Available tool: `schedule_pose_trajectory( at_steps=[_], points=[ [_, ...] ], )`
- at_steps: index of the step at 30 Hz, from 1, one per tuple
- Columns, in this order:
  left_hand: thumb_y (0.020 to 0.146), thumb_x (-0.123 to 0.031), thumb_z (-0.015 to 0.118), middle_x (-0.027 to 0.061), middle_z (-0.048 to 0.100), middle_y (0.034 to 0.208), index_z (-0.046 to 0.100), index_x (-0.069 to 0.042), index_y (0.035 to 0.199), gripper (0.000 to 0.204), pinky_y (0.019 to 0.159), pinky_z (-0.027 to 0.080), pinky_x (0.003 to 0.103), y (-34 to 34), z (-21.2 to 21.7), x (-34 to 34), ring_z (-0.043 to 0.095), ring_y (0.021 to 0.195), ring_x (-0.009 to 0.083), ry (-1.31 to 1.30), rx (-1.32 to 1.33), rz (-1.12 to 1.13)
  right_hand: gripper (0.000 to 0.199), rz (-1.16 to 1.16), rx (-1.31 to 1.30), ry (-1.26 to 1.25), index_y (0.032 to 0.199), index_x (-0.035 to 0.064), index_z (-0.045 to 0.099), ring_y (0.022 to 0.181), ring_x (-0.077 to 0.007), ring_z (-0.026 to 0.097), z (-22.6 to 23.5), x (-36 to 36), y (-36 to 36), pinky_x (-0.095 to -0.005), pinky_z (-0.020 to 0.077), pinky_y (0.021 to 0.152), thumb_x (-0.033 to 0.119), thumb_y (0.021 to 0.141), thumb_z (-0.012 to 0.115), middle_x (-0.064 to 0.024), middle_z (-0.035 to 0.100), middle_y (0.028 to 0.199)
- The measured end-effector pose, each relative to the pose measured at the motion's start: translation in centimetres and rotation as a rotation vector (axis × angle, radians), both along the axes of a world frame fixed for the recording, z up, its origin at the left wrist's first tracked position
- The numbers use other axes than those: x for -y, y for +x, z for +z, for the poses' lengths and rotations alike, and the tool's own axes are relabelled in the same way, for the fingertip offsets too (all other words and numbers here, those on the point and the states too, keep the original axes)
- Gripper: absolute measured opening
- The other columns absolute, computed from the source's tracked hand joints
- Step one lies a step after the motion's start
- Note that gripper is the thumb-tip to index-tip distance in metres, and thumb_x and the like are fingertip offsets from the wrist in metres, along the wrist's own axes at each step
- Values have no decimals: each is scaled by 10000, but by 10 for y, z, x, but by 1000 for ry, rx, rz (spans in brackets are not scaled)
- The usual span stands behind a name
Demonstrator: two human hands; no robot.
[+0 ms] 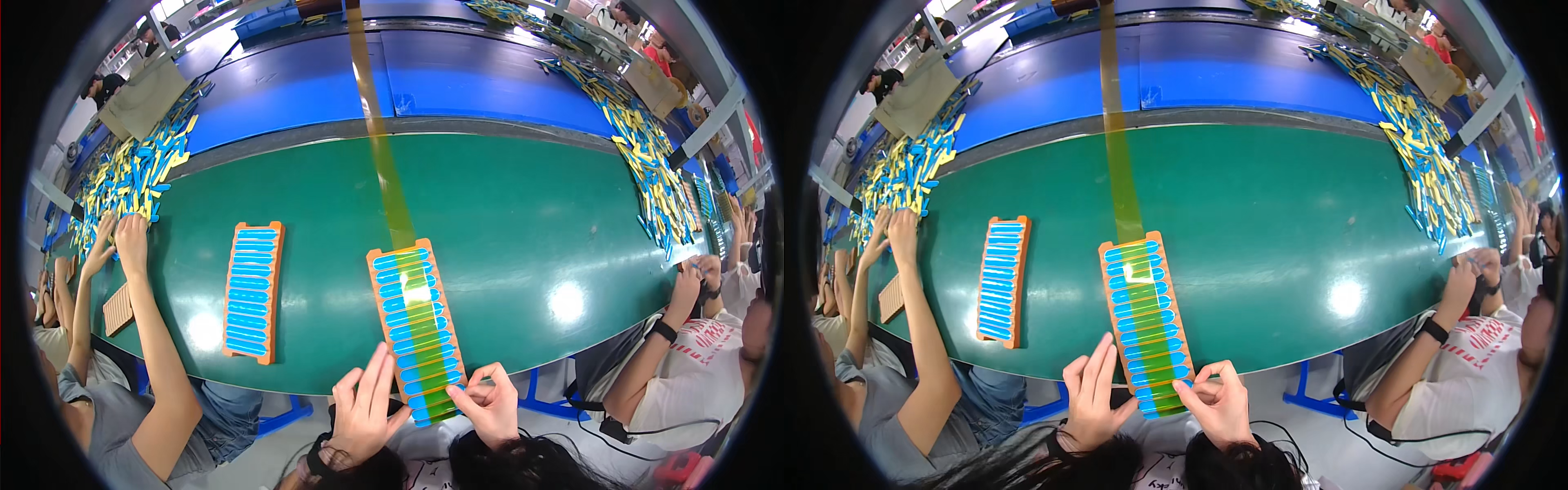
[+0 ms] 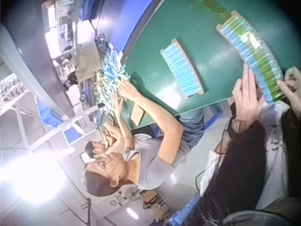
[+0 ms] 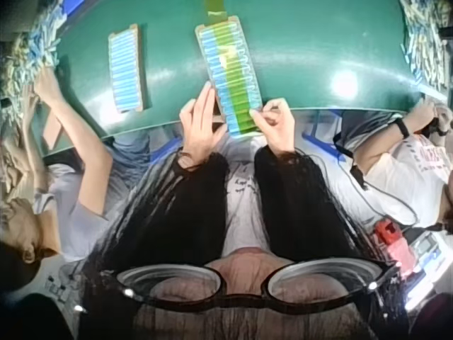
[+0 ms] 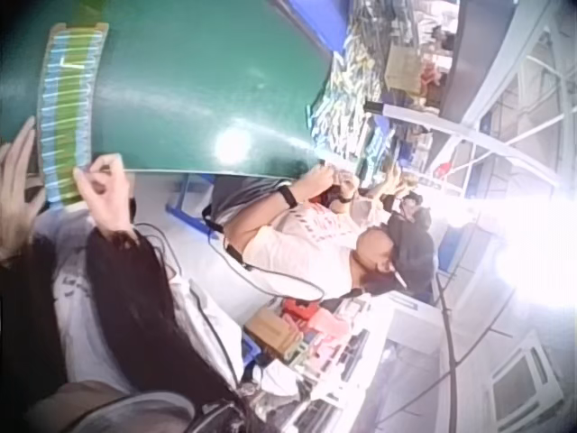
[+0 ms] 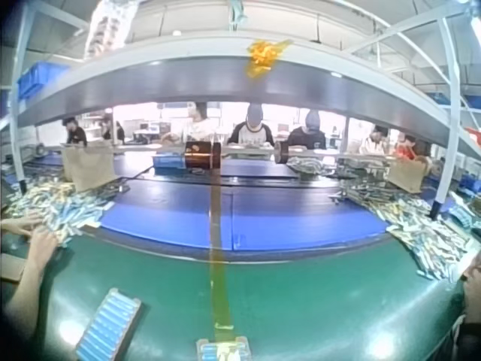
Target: Assembling small blue and green plastic components on a production line.
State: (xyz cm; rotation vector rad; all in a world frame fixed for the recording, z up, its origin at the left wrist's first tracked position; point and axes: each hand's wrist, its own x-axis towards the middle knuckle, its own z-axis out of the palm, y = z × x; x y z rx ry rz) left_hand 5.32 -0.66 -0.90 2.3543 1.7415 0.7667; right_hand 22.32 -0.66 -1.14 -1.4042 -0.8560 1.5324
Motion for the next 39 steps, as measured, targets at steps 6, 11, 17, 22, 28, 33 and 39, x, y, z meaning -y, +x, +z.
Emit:
schedule_pose_trajectory(
  at_steps=[6,11,17,22,28,33,39],
  points=[
    [744,-171,562,-95,503,1161,533,-237,1130,393,623,317,200,-22,0,-13,405,728,55,177,-174,-509,258,0,23,7,831,30,352,592,-28,506,-4,0,2,-170,371,476,11,771,602,-51,575,634],
    [739,-152,545,-123,530,1110,536,-174,1135,396,623,316,210,-24,-1,-17,389,779,81,106,-168,-516,225,73,289,52,842,-2,390,588,-79,563,3,0,11,-190,419,498,27,772,602,-59,590,634],
    [674,-118,600,-91,575,917,541,-81,1112,443,649,325,237,-24,4,-5,391,764,98,171,-184,-510,191,248,383,384,946,-13,400,780,-195,625,36,-22,11,-268,481,683,25,806,524,-137,597,822],
    [652,-75,588,-48,553,863,531,-35,1115,468,632,338,248,-17,14,-5,430,781,106,198,-214,-505,261,518,591,289,957,-4,353,715,-243,625,47,-45,-6,-319,484,610,100,808,540,-154,576,793],
    [748,-113,529,119,502,924,461,30,1103,388,762,379,328,-18,39,-52,471,906,232,-85,320,-274,207,563,725,286,919,12,356,693,-279,622,52,-44,-11,-348,472,605,79,803,514,-161,591,783],
    [778,-285,602,229,347,1249,182,78,1259,734,931,345,362,-10,50,-170,366,1159,283,-383,837,167,219,585,753,362,911,15,359,729,-276,617,64,-42,-12,-362,473,630,116,805,521,-157,577,814],
    [825,-194,545,195,539,1040,425,126,1088,431,806,453,299,-28,30,-226,547,962,217,-867,1278,25,245,641,750,361,931,17,350,727,-269,612,65,-43,-16,-369,475,632,133,808,526,-176,519,917]
  ],
)
